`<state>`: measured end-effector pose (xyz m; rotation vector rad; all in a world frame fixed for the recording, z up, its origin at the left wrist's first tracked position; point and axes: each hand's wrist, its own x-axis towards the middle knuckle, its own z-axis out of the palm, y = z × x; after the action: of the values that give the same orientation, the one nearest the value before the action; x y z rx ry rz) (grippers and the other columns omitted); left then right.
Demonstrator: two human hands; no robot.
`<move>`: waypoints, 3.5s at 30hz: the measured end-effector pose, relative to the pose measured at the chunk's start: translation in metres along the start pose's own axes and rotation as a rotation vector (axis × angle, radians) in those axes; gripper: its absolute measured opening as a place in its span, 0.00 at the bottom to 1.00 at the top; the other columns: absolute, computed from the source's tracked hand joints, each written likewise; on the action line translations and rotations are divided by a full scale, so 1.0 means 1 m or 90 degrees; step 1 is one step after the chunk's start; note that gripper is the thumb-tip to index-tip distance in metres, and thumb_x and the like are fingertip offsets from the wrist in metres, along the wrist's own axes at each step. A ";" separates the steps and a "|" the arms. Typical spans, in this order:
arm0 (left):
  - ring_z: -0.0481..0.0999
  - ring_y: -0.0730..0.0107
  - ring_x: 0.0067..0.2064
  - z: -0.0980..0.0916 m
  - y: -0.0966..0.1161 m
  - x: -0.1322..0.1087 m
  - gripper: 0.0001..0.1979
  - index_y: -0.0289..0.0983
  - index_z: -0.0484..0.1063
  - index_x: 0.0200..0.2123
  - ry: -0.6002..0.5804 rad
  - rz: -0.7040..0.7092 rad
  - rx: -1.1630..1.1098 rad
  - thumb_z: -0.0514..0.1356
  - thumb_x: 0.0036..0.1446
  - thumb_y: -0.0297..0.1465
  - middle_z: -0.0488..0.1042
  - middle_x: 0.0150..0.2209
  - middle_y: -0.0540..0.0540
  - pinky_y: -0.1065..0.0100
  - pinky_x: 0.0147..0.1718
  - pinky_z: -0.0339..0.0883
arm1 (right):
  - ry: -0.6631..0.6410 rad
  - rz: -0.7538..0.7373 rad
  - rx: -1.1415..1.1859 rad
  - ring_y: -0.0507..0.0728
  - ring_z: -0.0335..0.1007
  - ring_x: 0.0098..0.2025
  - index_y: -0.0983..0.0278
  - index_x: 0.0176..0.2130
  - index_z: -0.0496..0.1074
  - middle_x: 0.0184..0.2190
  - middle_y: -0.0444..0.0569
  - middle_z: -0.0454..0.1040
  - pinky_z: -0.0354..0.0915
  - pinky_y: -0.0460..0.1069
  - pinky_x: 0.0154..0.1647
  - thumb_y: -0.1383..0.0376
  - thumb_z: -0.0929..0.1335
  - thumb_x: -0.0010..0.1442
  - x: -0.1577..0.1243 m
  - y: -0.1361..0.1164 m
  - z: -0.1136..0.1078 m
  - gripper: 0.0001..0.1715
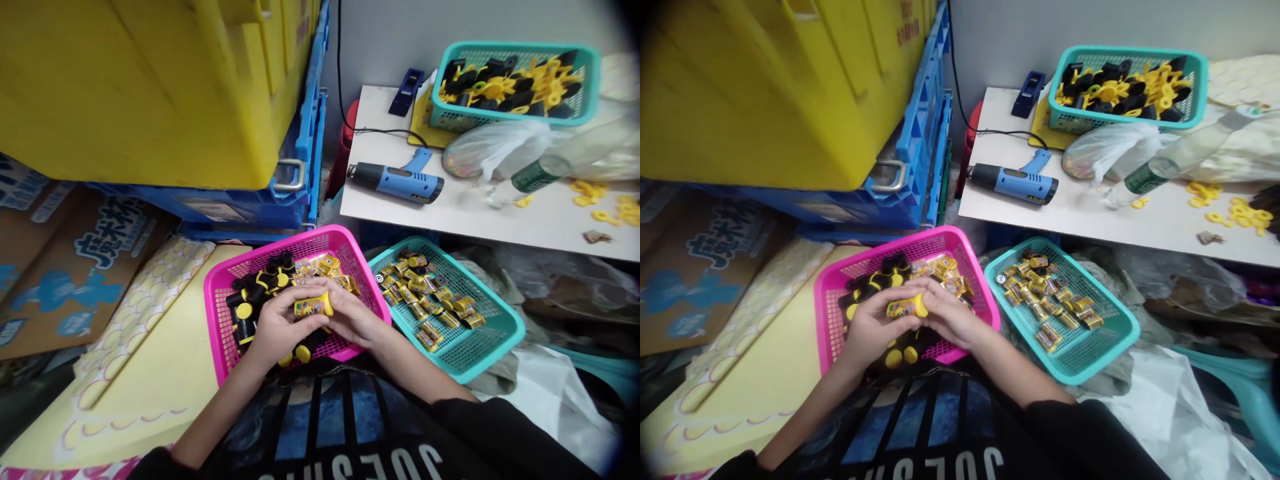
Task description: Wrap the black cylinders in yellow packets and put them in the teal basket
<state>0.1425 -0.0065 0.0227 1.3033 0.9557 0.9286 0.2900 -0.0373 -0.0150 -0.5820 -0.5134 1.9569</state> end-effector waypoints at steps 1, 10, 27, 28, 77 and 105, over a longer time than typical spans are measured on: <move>0.80 0.57 0.43 0.001 0.002 0.000 0.14 0.40 0.81 0.34 -0.004 -0.017 -0.006 0.72 0.40 0.27 0.82 0.39 0.42 0.59 0.46 0.73 | 0.002 -0.001 0.000 0.52 0.69 0.37 0.59 0.46 0.70 0.39 0.46 0.71 0.66 0.46 0.37 0.52 0.71 0.56 0.000 0.001 0.000 0.22; 0.80 0.61 0.39 0.000 -0.008 -0.004 0.16 0.37 0.76 0.36 0.008 -0.079 -0.019 0.71 0.42 0.32 0.80 0.38 0.44 0.63 0.40 0.74 | 0.077 -0.122 -0.258 0.59 0.68 0.50 0.59 0.52 0.66 0.49 0.53 0.69 0.67 0.52 0.45 0.45 0.67 0.58 0.001 0.014 -0.006 0.29; 0.79 0.62 0.45 -0.034 -0.025 0.016 0.17 0.39 0.74 0.49 -0.036 -0.090 0.209 0.57 0.60 0.39 0.80 0.45 0.42 0.64 0.44 0.72 | 0.070 -0.017 -1.446 0.62 0.68 0.45 0.68 0.46 0.76 0.41 0.59 0.77 0.62 0.54 0.45 0.68 0.62 0.64 0.033 -0.067 -0.046 0.15; 0.79 0.62 0.46 -0.033 -0.024 0.015 0.16 0.39 0.74 0.48 -0.053 -0.080 0.221 0.57 0.60 0.38 0.80 0.45 0.43 0.64 0.44 0.72 | 0.016 0.037 -1.483 0.64 0.67 0.46 0.70 0.45 0.76 0.42 0.61 0.77 0.61 0.54 0.44 0.70 0.62 0.63 0.053 -0.057 -0.046 0.15; 0.78 0.68 0.28 -0.076 -0.013 0.021 0.16 0.35 0.81 0.36 0.354 -0.139 0.113 0.67 0.47 0.40 0.80 0.26 0.48 0.67 0.34 0.74 | -0.138 -0.030 -1.144 0.59 0.67 0.50 0.66 0.47 0.71 0.45 0.55 0.74 0.61 0.54 0.53 0.73 0.70 0.52 0.084 0.004 -0.028 0.20; 0.81 0.58 0.41 -0.056 -0.011 0.009 0.23 0.37 0.78 0.43 0.091 -0.161 0.055 0.67 0.47 0.45 0.81 0.43 0.41 0.60 0.39 0.77 | 0.081 -0.099 -0.462 0.53 0.71 0.31 0.62 0.38 0.73 0.30 0.43 0.74 0.68 0.51 0.37 0.58 0.78 0.42 0.058 -0.012 -0.007 0.23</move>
<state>0.0931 0.0209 0.0096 1.1661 1.2521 0.7980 0.2799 0.0211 -0.0234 -1.0705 -1.1637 1.5412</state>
